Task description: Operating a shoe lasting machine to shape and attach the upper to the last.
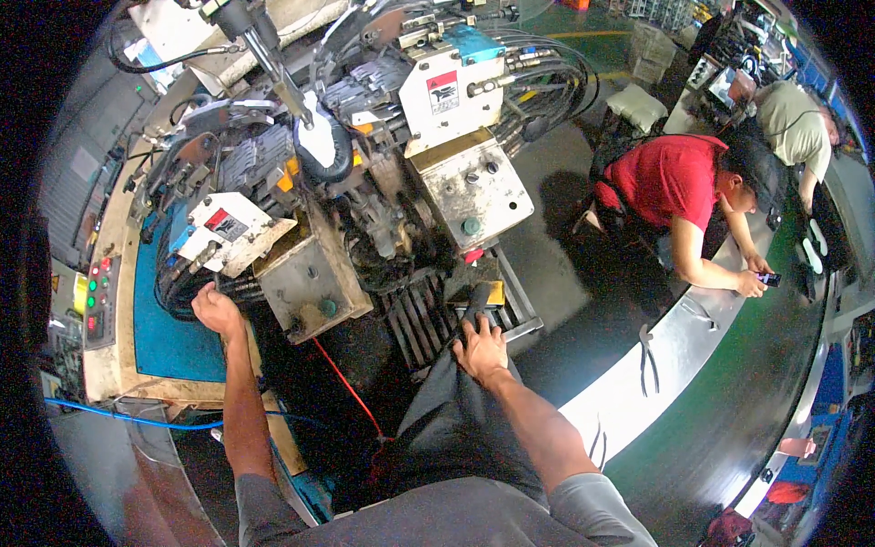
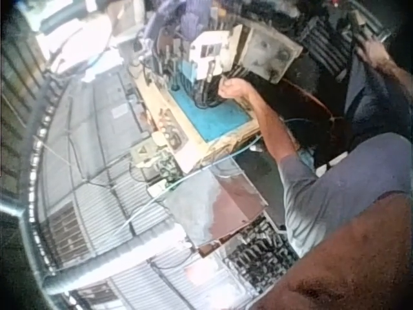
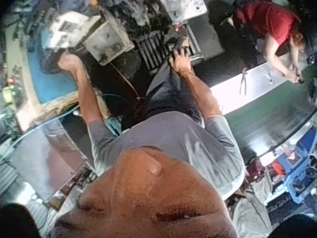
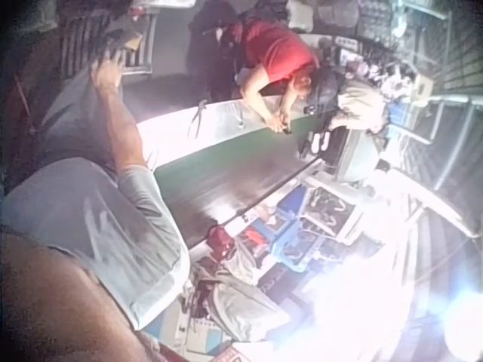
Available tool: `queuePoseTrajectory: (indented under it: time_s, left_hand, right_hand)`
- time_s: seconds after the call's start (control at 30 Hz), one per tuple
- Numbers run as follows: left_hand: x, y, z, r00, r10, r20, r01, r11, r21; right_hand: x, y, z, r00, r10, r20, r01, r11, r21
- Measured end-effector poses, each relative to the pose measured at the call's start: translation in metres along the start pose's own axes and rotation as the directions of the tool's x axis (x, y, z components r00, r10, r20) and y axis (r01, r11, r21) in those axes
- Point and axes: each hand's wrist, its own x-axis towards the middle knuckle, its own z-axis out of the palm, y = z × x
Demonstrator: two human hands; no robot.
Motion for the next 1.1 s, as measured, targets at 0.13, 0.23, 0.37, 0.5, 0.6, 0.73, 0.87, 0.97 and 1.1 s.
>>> queuePoseTrajectory:
  time_s: [0.13, 0.23, 0.37, 0.5, 0.6, 0.73, 0.87, 0.97, 1.1]
  left_hand:
    - [0.001, 0.002, -0.004, 0.998, 0.062, -0.013, -0.061, 0.997, 0.054]
    - [0.005, -0.001, -0.006, 0.997, 0.073, -0.002, -0.073, 0.995, 0.066]
    - [0.004, 0.003, -0.006, 0.997, 0.068, 0.021, -0.069, 0.996, 0.051]
    - [0.003, 0.002, -0.006, 1.0, 0.023, 0.02, -0.024, 0.999, 0.026]
    - [0.004, 0.0, -0.007, 1.0, 0.02, 0.016, -0.021, 0.999, 0.035]
    - [0.002, 0.0, -0.007, 0.999, 0.012, 0.035, -0.014, 0.998, 0.054]
    - [0.001, -0.002, -0.005, 0.999, 0.005, 0.031, -0.006, 0.999, 0.053]
    - [0.002, -0.008, -0.005, 0.999, -0.015, 0.039, 0.012, 0.997, 0.078]
    - [0.006, -0.012, -0.005, 1.0, 0.014, 0.021, -0.016, 0.997, 0.07]
  right_hand:
    - [-0.001, 0.002, 0.0, 0.999, 0.011, -0.036, -0.01, 1.0, 0.011]
    - [0.001, 0.004, -0.001, 1.0, 0.009, 0.014, -0.01, 1.0, 0.022]
    - [0.003, 0.005, -0.002, 0.999, 0.027, 0.025, -0.028, 0.999, 0.033]
    - [0.007, 0.006, 0.0, 0.999, 0.024, 0.034, -0.025, 0.998, 0.052]
    - [0.008, 0.004, -0.002, 0.999, 0.031, 0.042, -0.034, 0.998, 0.054]
    - [0.01, 0.007, -0.003, 0.998, 0.044, 0.052, -0.047, 0.997, 0.055]
    - [0.011, 0.008, -0.003, 0.998, 0.049, 0.05, -0.053, 0.996, 0.071]
    - [0.012, 0.008, -0.003, 0.998, 0.047, 0.041, -0.05, 0.996, 0.075]
    - [0.013, 0.007, -0.003, 0.999, 0.049, 0.022, -0.051, 0.994, 0.092]
